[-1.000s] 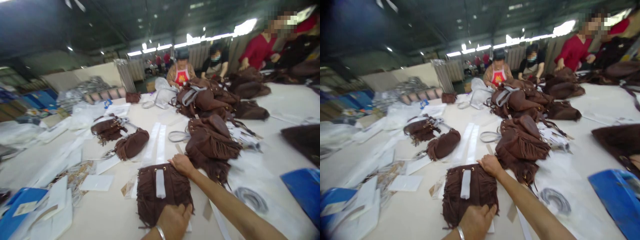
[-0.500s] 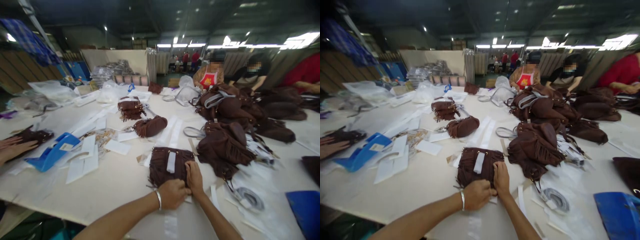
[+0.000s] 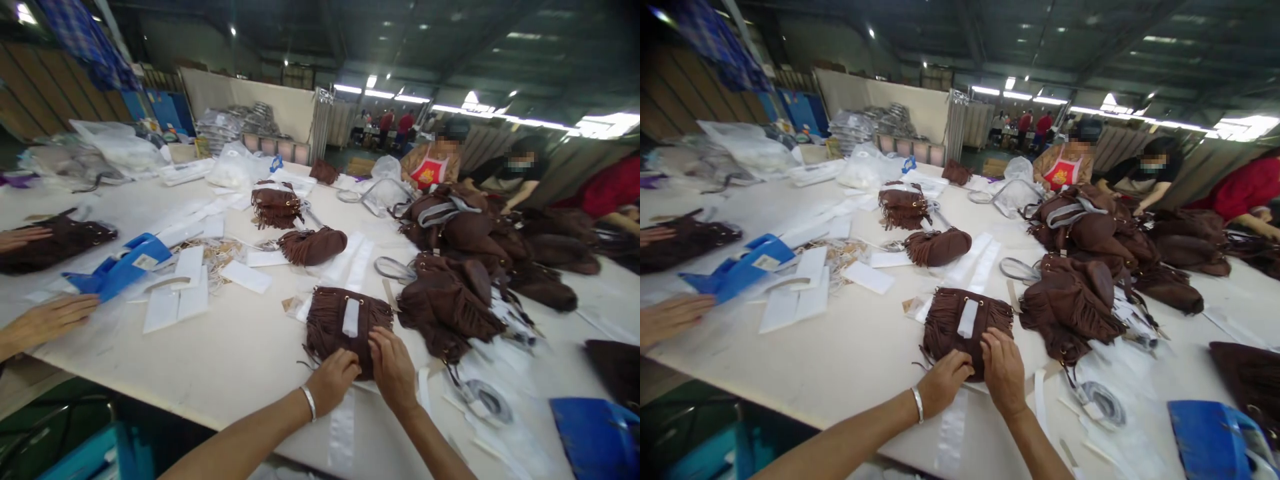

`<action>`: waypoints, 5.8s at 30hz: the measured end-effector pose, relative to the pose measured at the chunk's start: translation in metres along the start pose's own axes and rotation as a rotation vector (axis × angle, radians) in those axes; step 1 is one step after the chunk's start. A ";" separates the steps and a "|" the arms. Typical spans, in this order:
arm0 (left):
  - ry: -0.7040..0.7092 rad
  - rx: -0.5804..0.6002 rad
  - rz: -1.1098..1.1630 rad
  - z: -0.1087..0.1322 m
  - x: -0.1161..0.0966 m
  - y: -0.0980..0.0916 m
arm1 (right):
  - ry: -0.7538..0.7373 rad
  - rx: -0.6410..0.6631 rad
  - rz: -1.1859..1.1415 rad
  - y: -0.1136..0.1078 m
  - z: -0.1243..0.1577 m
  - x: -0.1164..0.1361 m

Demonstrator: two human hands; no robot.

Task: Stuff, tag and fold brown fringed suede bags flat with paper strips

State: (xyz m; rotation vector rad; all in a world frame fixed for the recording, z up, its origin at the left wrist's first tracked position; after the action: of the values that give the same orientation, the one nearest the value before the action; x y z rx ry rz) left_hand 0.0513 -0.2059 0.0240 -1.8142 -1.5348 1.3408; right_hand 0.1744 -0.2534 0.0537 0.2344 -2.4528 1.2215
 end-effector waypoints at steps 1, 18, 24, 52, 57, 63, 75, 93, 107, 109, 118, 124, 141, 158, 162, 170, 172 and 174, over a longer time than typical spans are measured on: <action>-0.035 -0.025 0.016 0.002 0.001 -0.002 | -0.009 0.029 -0.047 0.004 0.006 0.010; -0.617 -0.089 -0.052 0.041 0.092 -0.036 | -0.272 0.500 0.266 0.057 -0.005 0.067; -0.642 -0.049 -0.053 0.037 0.096 -0.035 | -0.368 0.429 0.318 0.079 0.011 0.058; -0.523 0.211 0.048 -0.062 0.202 -0.039 | -0.278 0.629 0.383 0.099 -0.022 0.094; -0.460 0.264 0.090 -0.068 0.208 -0.038 | -0.256 0.607 0.384 0.104 -0.024 0.091; -0.379 0.281 -0.021 -0.080 0.197 -0.043 | -0.340 0.477 0.369 0.118 -0.020 0.086; -0.511 0.345 -0.169 -0.082 0.201 -0.024 | -0.583 0.597 0.133 0.093 -0.013 0.077; -0.503 0.438 -0.286 -0.091 0.199 -0.025 | -0.581 0.704 0.196 0.097 -0.015 0.078; -0.509 0.417 -0.282 -0.085 0.198 -0.026 | -0.731 0.886 0.185 0.110 -0.018 0.088; -0.518 0.418 -0.282 -0.085 0.200 -0.023 | -0.739 0.859 0.154 0.110 -0.015 0.082; -0.528 0.370 -0.379 -0.094 0.175 -0.045 | -0.633 0.802 0.110 0.109 -0.017 0.077; -0.479 0.108 -0.354 -0.056 0.092 -0.066 | -0.520 0.732 -0.034 0.055 -0.015 0.079; -0.004 0.241 -0.371 -0.012 0.021 -0.006 | -0.248 0.499 0.128 0.002 0.047 -0.054; 0.073 0.320 -0.403 -0.002 0.003 0.016 | -0.239 0.508 -0.053 -0.016 0.040 -0.048; 0.065 0.282 -0.380 -0.002 0.005 0.017 | -0.201 0.452 -0.133 -0.012 0.037 -0.052; 0.072 0.273 -0.390 -0.002 0.008 0.019 | -0.222 0.431 -0.181 -0.007 0.032 -0.053; 0.085 0.274 -0.397 -0.003 0.006 0.019 | -0.215 0.427 -0.166 -0.008 0.032 -0.053; 0.099 0.271 -0.408 -0.004 0.005 0.018 | -0.214 0.432 -0.145 -0.009 0.032 -0.052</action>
State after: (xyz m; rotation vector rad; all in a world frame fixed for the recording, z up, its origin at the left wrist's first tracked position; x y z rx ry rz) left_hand 0.0635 -0.2059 0.0091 -1.2979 -1.4867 1.1747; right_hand 0.2164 -0.2851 0.0215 0.6801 -2.2601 1.7238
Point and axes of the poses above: each hand's wrist, its own z-axis away from the middle knuckle, its own y-axis out of the palm, x = y × z, the point moved 6 cm from there along -z, towards the middle knuckle, and after that the axes turned 6 degrees about -z, right-handed, at the moved point
